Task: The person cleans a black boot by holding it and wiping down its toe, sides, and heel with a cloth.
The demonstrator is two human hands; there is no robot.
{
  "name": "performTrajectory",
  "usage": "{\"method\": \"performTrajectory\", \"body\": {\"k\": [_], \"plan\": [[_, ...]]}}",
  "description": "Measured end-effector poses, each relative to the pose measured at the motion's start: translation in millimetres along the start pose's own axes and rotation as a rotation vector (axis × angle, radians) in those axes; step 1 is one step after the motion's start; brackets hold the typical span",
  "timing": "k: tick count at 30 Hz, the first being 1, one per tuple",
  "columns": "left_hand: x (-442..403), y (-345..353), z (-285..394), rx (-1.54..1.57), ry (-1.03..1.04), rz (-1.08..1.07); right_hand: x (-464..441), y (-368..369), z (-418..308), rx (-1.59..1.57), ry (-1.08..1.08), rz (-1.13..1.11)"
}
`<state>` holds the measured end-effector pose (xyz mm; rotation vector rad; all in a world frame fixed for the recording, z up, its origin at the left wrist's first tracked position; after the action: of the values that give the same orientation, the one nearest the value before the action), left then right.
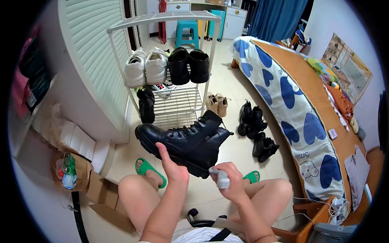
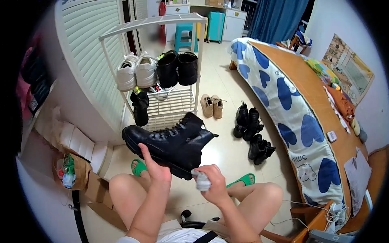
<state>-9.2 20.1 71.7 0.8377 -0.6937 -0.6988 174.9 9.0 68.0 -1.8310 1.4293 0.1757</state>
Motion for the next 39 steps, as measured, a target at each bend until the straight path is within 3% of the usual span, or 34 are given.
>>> {"method": "performTrajectory", "body": {"k": [2,4,8,12,16,18,24,35,37,39], "plan": [[-7,-3,-3,0.106,-0.057,-0.034,9,-4,19,-0.090,0.078,0.004],[-7,1,-7,0.069,-0.042,-0.009,24,-5,37,-0.637,0.823,0.040],[-10,3,-24,0.037,-0.060,0.052,19,9,47,-1.132,0.892,0.301],[-10,1,-38,-0.030,-0.096,-0.003,19,18,58,-0.887,0.806,0.260],[-10,-19,-58,-0.235,-0.222,-0.043,11,16,61,-0.953,0.837,0.375],[-11,-31,-65,-0.242,-0.332,-0.221,7,11,65,-0.970,0.807,0.388],[-10,-46,-77,-0.387,-0.378,-0.352,6,12,71,-0.997,0.855,0.373],[4,-31,-76,-0.242,-0.451,-0.381,5,7,62,-0.955,0.837,0.348],[7,-33,-81,-0.274,-0.360,-0.197,0,6,53,-0.921,0.879,0.438],[8,-29,-83,-0.217,-0.332,-0.166,8,1,53,-0.957,0.867,0.459]]}}
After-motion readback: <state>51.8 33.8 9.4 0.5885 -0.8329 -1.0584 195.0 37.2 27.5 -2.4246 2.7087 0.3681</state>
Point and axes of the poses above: each hand's wrist, its own x-axis away from the middle knuckle, its own y-axis out of the palm, z = x × y, the point moved 2 cm from there along -x, towards the middle knuckle, and after that the axes turned 1 degree about z, right-handed, at the moved point
